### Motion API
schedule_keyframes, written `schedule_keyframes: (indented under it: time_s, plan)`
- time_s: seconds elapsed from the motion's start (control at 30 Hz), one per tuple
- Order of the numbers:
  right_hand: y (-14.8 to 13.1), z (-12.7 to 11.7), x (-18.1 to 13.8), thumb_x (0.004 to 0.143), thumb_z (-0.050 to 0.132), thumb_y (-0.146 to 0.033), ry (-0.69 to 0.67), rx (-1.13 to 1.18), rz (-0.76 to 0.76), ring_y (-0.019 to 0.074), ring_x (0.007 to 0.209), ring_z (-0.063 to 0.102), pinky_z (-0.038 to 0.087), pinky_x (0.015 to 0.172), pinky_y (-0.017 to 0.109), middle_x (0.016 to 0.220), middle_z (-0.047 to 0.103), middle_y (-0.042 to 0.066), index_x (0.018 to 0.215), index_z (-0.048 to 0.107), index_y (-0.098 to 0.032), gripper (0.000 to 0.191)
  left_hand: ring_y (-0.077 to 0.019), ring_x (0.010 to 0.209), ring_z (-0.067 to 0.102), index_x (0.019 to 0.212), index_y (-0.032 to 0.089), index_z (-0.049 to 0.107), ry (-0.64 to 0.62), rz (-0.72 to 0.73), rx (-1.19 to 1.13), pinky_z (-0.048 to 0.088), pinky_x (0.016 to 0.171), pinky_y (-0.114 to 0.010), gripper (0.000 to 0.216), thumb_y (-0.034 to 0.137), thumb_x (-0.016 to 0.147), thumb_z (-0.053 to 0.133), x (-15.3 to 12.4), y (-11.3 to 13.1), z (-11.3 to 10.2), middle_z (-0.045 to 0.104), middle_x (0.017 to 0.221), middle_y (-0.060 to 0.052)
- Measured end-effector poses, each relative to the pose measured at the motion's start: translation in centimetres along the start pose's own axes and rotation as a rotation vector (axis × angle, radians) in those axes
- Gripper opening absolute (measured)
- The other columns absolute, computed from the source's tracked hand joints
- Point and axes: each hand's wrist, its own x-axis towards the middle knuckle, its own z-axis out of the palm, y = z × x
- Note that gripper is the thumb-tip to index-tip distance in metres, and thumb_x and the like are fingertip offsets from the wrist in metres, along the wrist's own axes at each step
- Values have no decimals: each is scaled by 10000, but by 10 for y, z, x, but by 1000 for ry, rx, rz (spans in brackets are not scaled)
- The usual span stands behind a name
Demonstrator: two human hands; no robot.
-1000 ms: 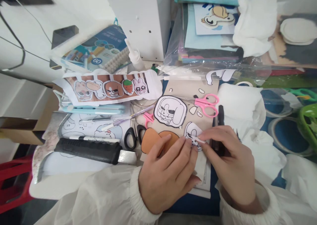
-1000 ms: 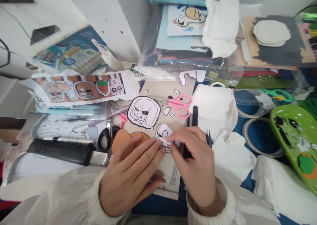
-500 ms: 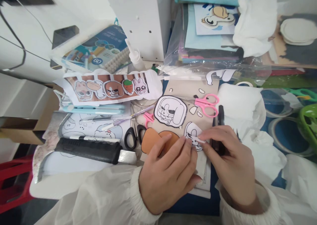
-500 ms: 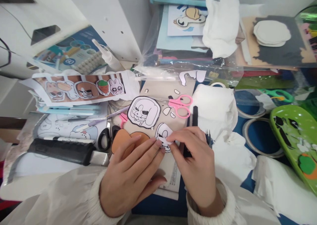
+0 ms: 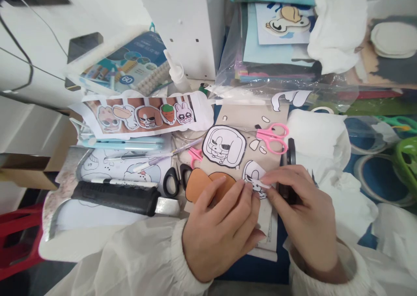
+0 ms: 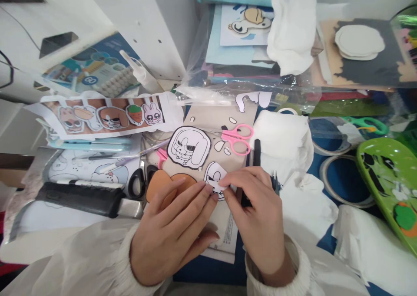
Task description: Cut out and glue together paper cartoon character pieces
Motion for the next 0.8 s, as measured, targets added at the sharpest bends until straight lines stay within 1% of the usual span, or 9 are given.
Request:
schedule_keyframes:
  time_s: [0.13, 0.47, 0.8]
  plan:
    - [0, 0, 0, 854, 588, -122, 1, 14, -7, 132, 857, 551, 424, 710, 254, 864, 622, -21, 852, 611, -253, 133, -210, 1170, 534, 1190, 88, 609, 7, 1, 3, 197, 1151, -441, 423, 400, 950, 453, -1, 0, 0, 660, 1191, -65]
    - [0, 0, 0, 854, 583, -108, 1, 18, -7, 126, 868, 549, 422, 740, 249, 883, 618, -23, 862, 608, -257, 151, -212, 1169, 534, 1190, 88, 608, 16, 10, 13, 231, 1134, -443, 422, 396, 957, 437, -2, 1, 1, 655, 1195, -65]
    - [0, 1, 1, 853, 585, -110, 8, 10, -24, 130, 868, 553, 423, 747, 257, 879, 617, -20, 856, 607, -250, 143, -217, 1161, 535, 1181, 86, 616, 6, 10, 23, 235, 1130, -446, 406, 382, 951, 458, 0, 1, 0, 666, 1172, -63]
